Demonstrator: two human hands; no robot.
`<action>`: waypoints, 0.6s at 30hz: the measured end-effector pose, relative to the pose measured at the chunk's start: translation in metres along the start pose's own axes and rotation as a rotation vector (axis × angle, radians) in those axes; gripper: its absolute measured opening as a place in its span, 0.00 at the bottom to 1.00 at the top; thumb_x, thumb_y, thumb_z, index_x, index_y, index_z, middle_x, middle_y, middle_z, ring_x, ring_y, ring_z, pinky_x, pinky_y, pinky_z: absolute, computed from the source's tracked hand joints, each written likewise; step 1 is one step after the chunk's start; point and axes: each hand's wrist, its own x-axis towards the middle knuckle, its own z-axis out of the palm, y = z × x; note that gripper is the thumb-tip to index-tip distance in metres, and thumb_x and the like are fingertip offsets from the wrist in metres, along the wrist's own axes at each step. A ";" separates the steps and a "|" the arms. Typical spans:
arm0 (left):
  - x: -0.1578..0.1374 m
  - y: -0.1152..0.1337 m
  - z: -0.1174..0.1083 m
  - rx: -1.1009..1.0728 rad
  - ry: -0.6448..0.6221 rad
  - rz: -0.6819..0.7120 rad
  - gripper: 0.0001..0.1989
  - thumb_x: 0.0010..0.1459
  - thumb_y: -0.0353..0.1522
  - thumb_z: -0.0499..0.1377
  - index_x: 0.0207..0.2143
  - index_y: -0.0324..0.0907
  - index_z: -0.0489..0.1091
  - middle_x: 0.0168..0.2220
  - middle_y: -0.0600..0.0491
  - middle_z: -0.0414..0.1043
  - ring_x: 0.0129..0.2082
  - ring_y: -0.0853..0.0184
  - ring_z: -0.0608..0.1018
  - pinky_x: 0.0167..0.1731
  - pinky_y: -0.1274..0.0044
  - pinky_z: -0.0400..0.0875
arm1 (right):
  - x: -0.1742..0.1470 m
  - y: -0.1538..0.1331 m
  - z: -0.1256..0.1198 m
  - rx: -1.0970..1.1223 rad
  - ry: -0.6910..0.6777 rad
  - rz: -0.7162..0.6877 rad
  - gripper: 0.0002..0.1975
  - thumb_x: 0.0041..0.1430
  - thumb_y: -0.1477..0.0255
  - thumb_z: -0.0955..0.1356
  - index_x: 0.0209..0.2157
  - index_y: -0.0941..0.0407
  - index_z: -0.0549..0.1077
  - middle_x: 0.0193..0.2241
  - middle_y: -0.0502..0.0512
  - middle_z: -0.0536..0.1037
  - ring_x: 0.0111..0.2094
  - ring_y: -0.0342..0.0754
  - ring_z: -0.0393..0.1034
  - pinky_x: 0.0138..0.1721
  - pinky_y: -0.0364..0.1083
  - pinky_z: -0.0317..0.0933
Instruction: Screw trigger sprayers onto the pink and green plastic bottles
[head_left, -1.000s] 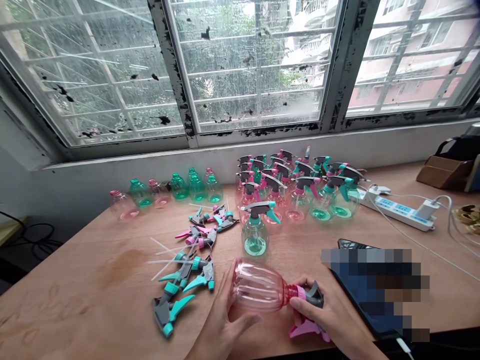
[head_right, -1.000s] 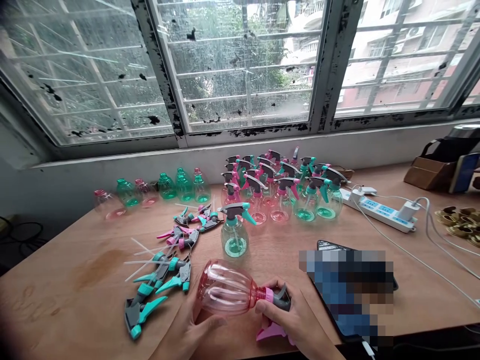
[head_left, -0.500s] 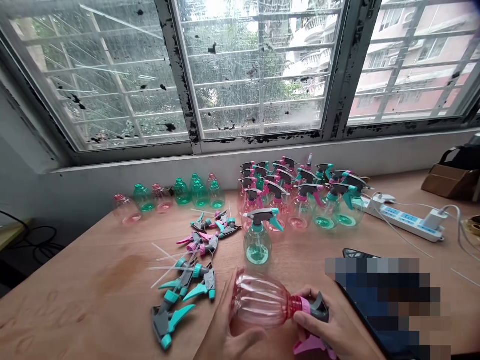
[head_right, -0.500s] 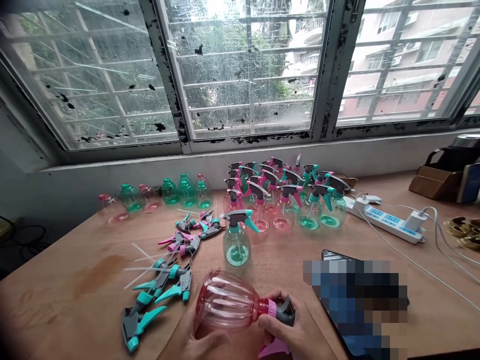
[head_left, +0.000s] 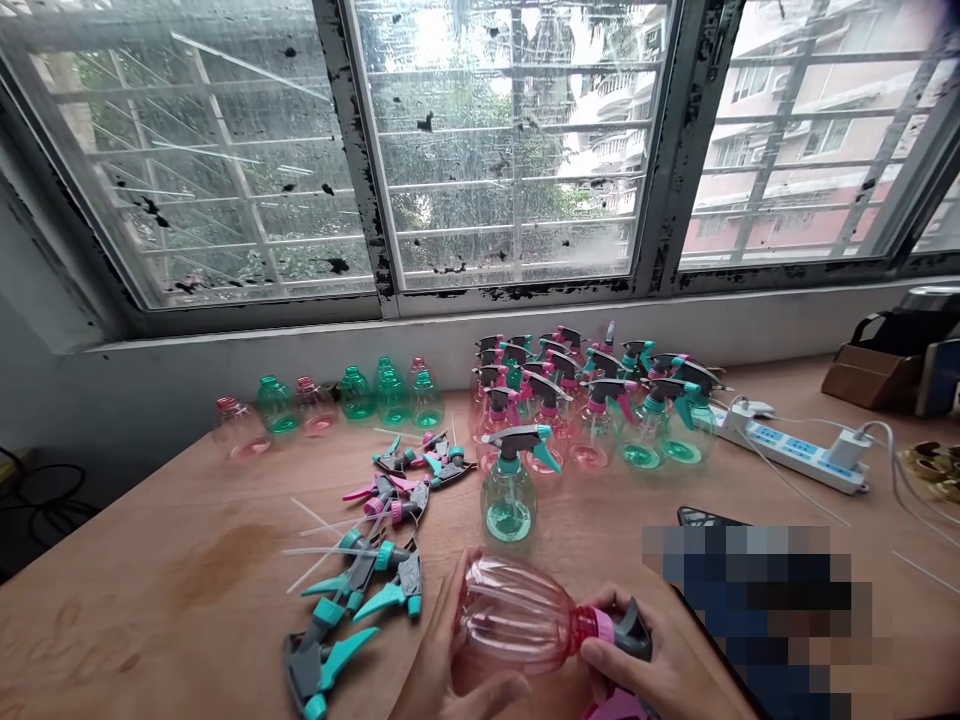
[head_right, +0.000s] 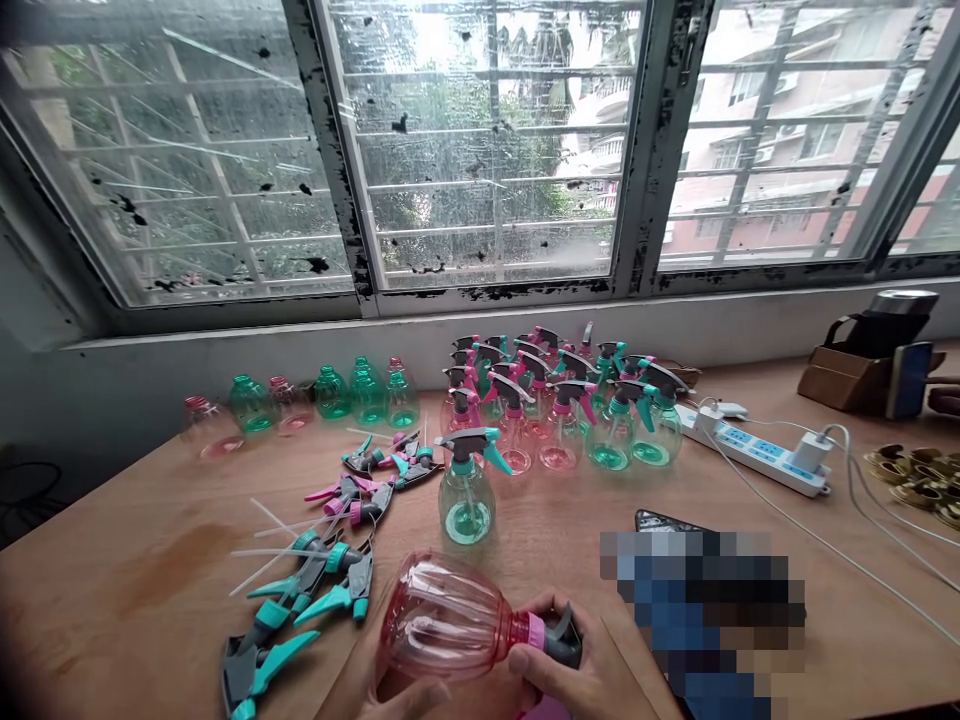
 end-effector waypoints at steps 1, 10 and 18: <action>0.000 0.000 0.000 0.002 -0.001 -0.001 0.54 0.49 0.48 0.71 0.72 0.51 0.46 0.74 0.48 0.47 0.71 0.42 0.54 0.67 0.58 0.56 | 0.000 0.000 0.000 0.006 -0.002 0.002 0.21 0.49 0.55 0.78 0.34 0.56 0.74 0.19 0.49 0.79 0.21 0.46 0.72 0.26 0.43 0.64; 0.003 -0.005 -0.003 0.068 0.017 0.021 0.54 0.50 0.49 0.70 0.72 0.53 0.45 0.73 0.46 0.48 0.69 0.42 0.60 0.64 0.60 0.63 | 0.002 0.001 -0.002 0.002 -0.022 0.006 0.22 0.50 0.54 0.78 0.34 0.57 0.73 0.20 0.49 0.78 0.22 0.46 0.72 0.26 0.43 0.64; 0.001 -0.004 -0.004 0.073 -0.030 0.023 0.52 0.54 0.46 0.69 0.72 0.51 0.43 0.74 0.46 0.43 0.69 0.44 0.59 0.65 0.63 0.62 | 0.004 0.006 -0.004 -0.007 -0.045 -0.001 0.22 0.51 0.55 0.78 0.35 0.58 0.74 0.19 0.50 0.78 0.21 0.45 0.72 0.25 0.42 0.61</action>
